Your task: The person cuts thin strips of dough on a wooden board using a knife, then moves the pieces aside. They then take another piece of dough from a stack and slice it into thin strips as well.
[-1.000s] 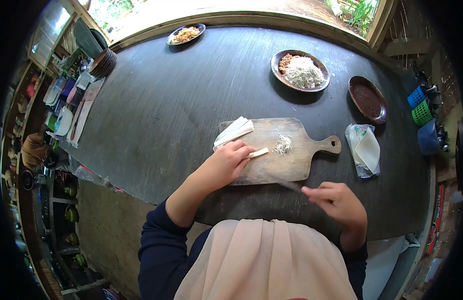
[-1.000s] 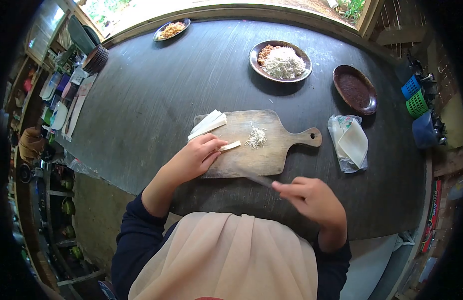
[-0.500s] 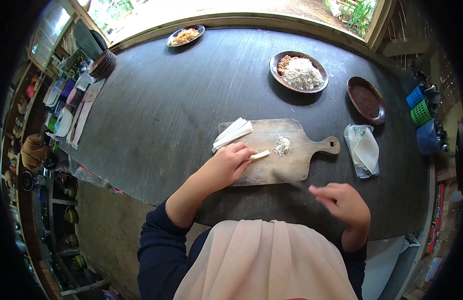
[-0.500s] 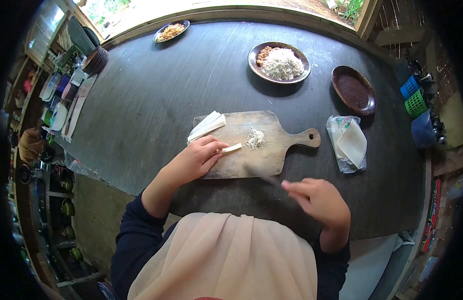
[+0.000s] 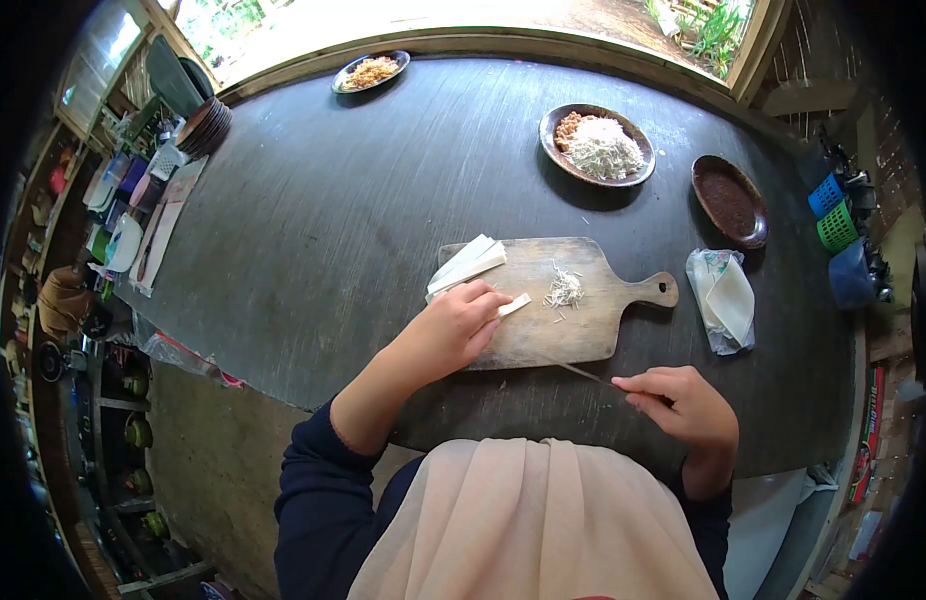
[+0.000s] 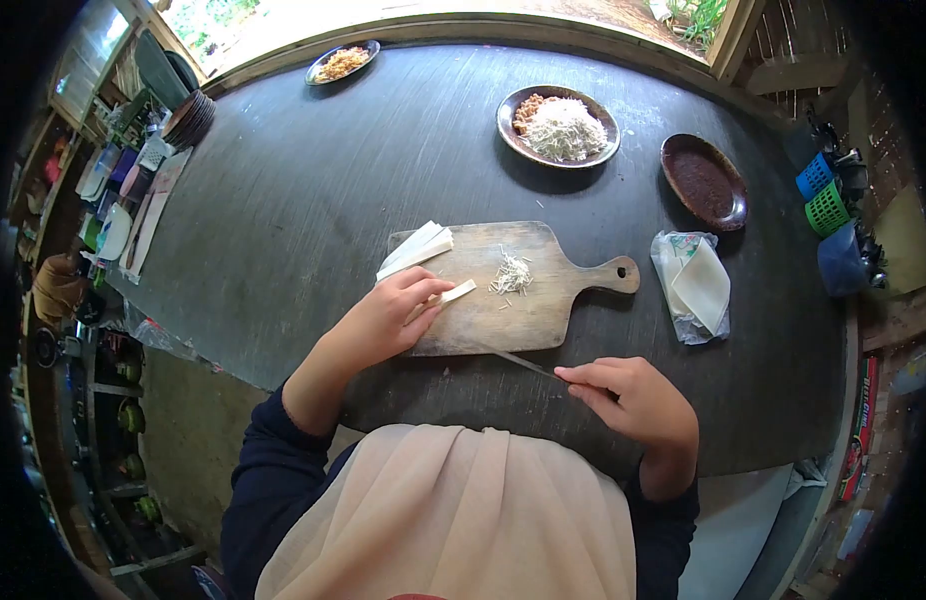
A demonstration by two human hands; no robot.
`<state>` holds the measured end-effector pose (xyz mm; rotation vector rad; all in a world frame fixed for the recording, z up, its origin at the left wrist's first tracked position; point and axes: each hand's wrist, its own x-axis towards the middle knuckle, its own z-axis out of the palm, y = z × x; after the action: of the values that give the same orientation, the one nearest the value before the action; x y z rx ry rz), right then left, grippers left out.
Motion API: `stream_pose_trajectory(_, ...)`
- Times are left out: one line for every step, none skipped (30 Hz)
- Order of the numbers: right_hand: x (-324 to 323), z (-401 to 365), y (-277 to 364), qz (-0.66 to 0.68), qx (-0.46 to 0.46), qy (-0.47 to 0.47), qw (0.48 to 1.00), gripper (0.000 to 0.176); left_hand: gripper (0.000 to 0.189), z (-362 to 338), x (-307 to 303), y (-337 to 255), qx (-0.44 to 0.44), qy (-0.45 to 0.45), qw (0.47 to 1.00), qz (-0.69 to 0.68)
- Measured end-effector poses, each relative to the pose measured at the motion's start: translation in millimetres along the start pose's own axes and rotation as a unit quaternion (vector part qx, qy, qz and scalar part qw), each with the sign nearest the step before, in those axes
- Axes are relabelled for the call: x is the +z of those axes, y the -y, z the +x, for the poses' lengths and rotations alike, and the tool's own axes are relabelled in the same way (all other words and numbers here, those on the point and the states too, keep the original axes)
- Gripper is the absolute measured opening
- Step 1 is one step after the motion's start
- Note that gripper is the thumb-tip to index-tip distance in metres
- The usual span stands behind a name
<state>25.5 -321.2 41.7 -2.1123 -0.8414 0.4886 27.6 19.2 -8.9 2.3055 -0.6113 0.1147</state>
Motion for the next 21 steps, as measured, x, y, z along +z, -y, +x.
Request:
stream_pose_trajectory(0,1,-1,-0.002,-0.001,0.000,1.000,0.024,0.027,0,-1,1,0.002,0.000,1.000,0.006)
stream_pose_trajectory(1,2,-6,-0.003,0.010,-0.022,1.000,0.023,0.027,-1,-1,1,0.005,0.000,1.000,0.012)
stream_pose_trajectory(2,3,-10,-0.003,0.020,-0.044,0.999,0.022,0.027,-1,-1,1,0.007,-0.001,1.000,0.013)
stream_pose_trajectory(2,3,-13,-0.005,0.019,-0.046,0.999,0.022,0.027,-1,-2,1,0.008,0.000,1.000,0.014)
stream_pose_trajectory(1,3,-16,-0.006,0.043,-0.047,0.998,0.021,0.028,-1,-2,1,0.009,0.000,1.000,0.015)
stream_pose_trajectory(1,3,-18,-0.007,0.066,-0.048,0.997,0.020,0.028,-1,-3,0,0.012,-0.002,1.000,0.016)
stream_pose_trajectory(0,4,-19,-0.009,0.065,-0.050,0.997,0.020,0.028,-1,-4,0,0.008,0.000,1.000,0.014)
stream_pose_trajectory(-1,5,-20,0.039,0.082,-0.024,0.996,0.019,0.028,-2,-4,0,0.005,0.001,1.000,0.012)
stream_pose_trajectory(-1,5,-21,0.086,0.099,0.001,0.991,0.018,0.028,-2,-4,0,0.007,0.000,1.000,0.012)
stream_pose_trajectory(-1,6,-23,0.084,0.098,0.000,0.992,0.018,0.027,-2,-4,0,0.009,0.000,1.000,0.012)
stream_pose_trajectory(-1,6,-26,0.063,0.105,0.004,0.992,0.018,0.027,-2,-4,1,0.011,0.000,1.000,0.014)
stream_pose_trajectory(-1,8,-27,0.043,0.112,0.008,0.993,0.018,0.027,-1,-5,1,0.014,-0.001,1.000,0.015)
stream_pose_trajectory(-3,8,-28,0.043,0.112,0.006,0.993,0.018,0.027,-2,-4,2,0.014,0.001,1.000,0.018)
stream_pose_trajectory(-5,9,-28,0.081,0.126,0.019,0.989,0.017,0.027,-2,-4,2,0.015,0.003,1.000,0.020)
stream_pose_trajectory(-6,9,-28,0.120,0.140,0.031,0.982,0.016,0.027,-3,-4,2,0.016,0.004,1.000,0.019)
stream_pose_trajectory(-5,10,-29,0.120,0.141,0.028,0.982,0.016,0.027,-2,-4,1,0.012,0.008,1.000,0.018)
stream_pose_trajectory(-4,11,-31,0.100,0.149,0.018,0.984,0.016,0.026,-2,-4,1,0.008,0.011,1.000,0.017)
stream_pose_trajectory(-2,12,-32,0.079,0.156,0.009,0.985,0.016,0.026,-1,-3,2,0.011,0.012,1.000,0.016)
stream_pose_trajectory(0,12,-32,0.079,0.156,0.007,0.984,0.016,0.026,-1,-3,3,0.008,0.014,1.000,0.010)
stream_pose_trajectory(3,14,-31,0.083,0.147,-0.043,0.985,0.016,0.026,-2,-2,5,0.004,0.015,1.000,0.003)
stream_pose_trajectory(5,15,-29,0.088,0.136,-0.092,0.983,0.017,0.026,-2,-1,6,0.003,0.014,1.000,0.003)
